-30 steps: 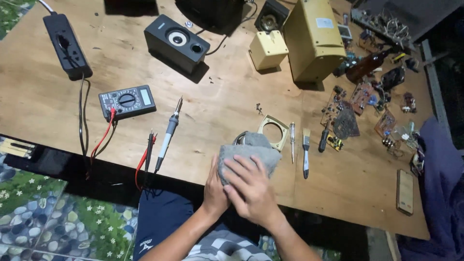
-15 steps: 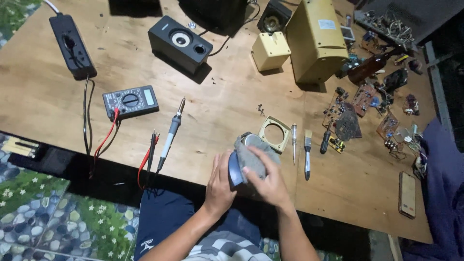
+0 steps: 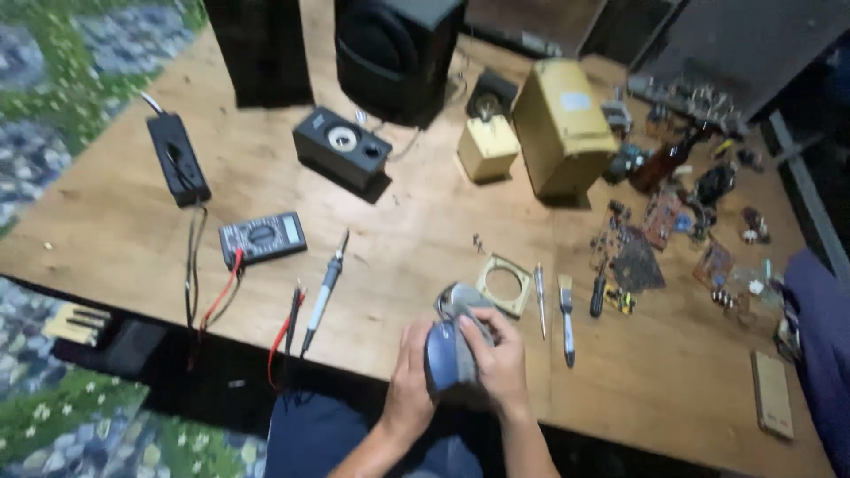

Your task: Testing a speaker driver's electrical connection using a multimeter after cleaning it with a cloth.

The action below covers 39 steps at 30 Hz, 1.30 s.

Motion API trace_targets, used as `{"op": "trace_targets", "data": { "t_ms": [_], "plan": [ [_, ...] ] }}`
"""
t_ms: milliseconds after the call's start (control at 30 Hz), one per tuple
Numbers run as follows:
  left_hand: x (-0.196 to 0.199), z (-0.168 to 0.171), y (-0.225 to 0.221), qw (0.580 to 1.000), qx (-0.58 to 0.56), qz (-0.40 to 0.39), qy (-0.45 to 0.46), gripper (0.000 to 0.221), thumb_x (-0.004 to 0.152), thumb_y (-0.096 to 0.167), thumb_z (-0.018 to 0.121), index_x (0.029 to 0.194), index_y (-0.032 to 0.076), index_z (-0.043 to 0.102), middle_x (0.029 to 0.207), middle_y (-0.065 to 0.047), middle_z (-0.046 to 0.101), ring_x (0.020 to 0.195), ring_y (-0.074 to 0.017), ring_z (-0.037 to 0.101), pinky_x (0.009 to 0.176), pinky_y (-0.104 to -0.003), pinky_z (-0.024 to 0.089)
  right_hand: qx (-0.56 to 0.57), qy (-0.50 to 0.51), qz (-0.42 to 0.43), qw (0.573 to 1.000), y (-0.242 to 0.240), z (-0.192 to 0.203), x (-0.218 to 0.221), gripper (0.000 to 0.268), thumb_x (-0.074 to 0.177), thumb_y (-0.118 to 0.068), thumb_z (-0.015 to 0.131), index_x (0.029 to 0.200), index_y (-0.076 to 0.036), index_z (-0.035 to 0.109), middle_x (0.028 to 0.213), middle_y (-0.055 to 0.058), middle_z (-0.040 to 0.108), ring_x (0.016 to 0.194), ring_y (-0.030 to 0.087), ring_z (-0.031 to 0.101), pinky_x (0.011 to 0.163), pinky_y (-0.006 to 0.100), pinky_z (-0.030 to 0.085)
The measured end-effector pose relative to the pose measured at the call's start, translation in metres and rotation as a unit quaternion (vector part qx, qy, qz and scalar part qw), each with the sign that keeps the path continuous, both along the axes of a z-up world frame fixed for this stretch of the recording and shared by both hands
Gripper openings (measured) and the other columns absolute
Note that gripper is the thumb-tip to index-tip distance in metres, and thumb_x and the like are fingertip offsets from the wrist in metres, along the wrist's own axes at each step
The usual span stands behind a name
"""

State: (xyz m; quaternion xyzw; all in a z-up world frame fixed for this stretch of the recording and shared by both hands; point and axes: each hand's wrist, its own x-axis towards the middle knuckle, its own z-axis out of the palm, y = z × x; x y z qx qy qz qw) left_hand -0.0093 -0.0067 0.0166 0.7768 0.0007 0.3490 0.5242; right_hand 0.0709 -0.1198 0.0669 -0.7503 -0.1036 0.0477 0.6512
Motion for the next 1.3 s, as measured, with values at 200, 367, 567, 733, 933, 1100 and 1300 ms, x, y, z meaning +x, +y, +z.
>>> {"op": "trace_targets", "data": {
  "t_ms": [200, 367, 567, 733, 933, 1100, 1300],
  "plan": [
    [-0.001, -0.025, -0.003, 0.999, 0.03, 0.003, -0.04, 0.061, 0.092, 0.01, 0.064, 0.146, -0.005, 0.04, 0.151, -0.025, 0.049, 0.142, -0.0437, 0.047, 0.12, -0.049, 0.038, 0.057, 0.076, 0.074, 0.993, -0.018, -0.035, 0.006, 0.019, 0.102, -0.009, 0.054, 0.105, 0.002, 0.07, 0.095, 0.004, 0.064, 0.085, 0.011, 0.054, 0.079, 0.024, 0.044],
    [0.002, -0.019, -0.001, 0.996, 0.05, 0.028, -0.074, 0.056, 0.095, 0.008, 0.061, 0.145, -0.002, 0.039, 0.151, -0.025, 0.046, 0.139, -0.0468, 0.047, 0.119, -0.055, 0.039, -0.014, 0.037, 0.135, 0.99, -0.008, -0.004, -0.007, 0.031, 0.101, -0.015, 0.052, 0.124, 0.0, 0.066, 0.112, 0.006, 0.07, 0.099, 0.014, 0.061, 0.091, 0.027, 0.048],
    [-0.003, -0.015, -0.002, 0.992, 0.109, 0.068, 0.019, 0.062, 0.086, 0.01, 0.063, 0.142, -0.004, 0.044, 0.142, -0.026, 0.053, 0.138, -0.0454, 0.048, 0.12, -0.068, 0.018, -0.058, -0.065, 0.124, 0.989, -0.017, -0.006, -0.011, 0.032, 0.09, -0.011, 0.063, 0.12, -0.001, 0.068, 0.121, 0.01, 0.072, 0.109, 0.021, 0.065, 0.099, 0.032, 0.05],
    [-0.01, -0.009, -0.004, 0.976, 0.19, 0.016, 0.103, 0.087, 0.07, 0.028, 0.081, 0.138, -0.01, 0.042, 0.136, -0.029, 0.05, 0.133, -0.0515, 0.045, 0.112, -0.079, 0.009, -0.089, -0.16, 0.116, 0.976, -0.017, 0.025, -0.029, 0.036, 0.075, 0.0, 0.076, 0.111, 0.001, 0.071, 0.127, 0.016, 0.072, 0.119, 0.026, 0.068, 0.105, 0.035, 0.05],
    [-0.034, 0.007, -0.009, 0.991, 0.048, 0.057, -0.11, 0.068, 0.079, -0.005, 0.067, 0.142, -0.009, 0.044, 0.145, -0.03, 0.052, 0.132, -0.0471, 0.056, 0.116, -0.059, 0.038, -0.205, -0.376, 0.067, 0.901, 0.012, 0.03, -0.065, 0.032, 0.074, -0.011, 0.078, 0.103, -0.001, 0.071, 0.119, 0.011, 0.071, 0.11, 0.027, 0.064, 0.104, 0.039, 0.046],
    [-0.038, -0.01, -0.005, 0.993, 0.062, 0.07, -0.074, 0.072, 0.087, -0.002, 0.064, 0.15, -0.01, 0.031, 0.144, -0.035, 0.052, 0.128, -0.0463, 0.06, 0.106, -0.048, 0.051, -0.177, -0.401, 0.042, 0.898, 0.022, 0.022, -0.083, 0.019, 0.075, -0.007, 0.079, 0.091, -0.004, 0.069, 0.109, 0.007, 0.072, 0.116, 0.029, 0.061, 0.107, 0.041, 0.041],
    [-0.018, -0.032, -0.014, 0.995, 0.039, 0.089, 0.029, 0.067, 0.091, 0.005, 0.055, 0.151, -0.009, 0.027, 0.135, -0.036, 0.048, 0.116, -0.0508, 0.055, 0.099, -0.055, 0.047, -0.076, -0.259, 0.042, 0.962, 0.014, 0.004, -0.06, 0.009, 0.085, 0.0, 0.074, 0.092, 0.001, 0.068, 0.108, 0.01, 0.071, 0.103, 0.021, 0.066, 0.097, 0.031, 0.051]
  ]
}}
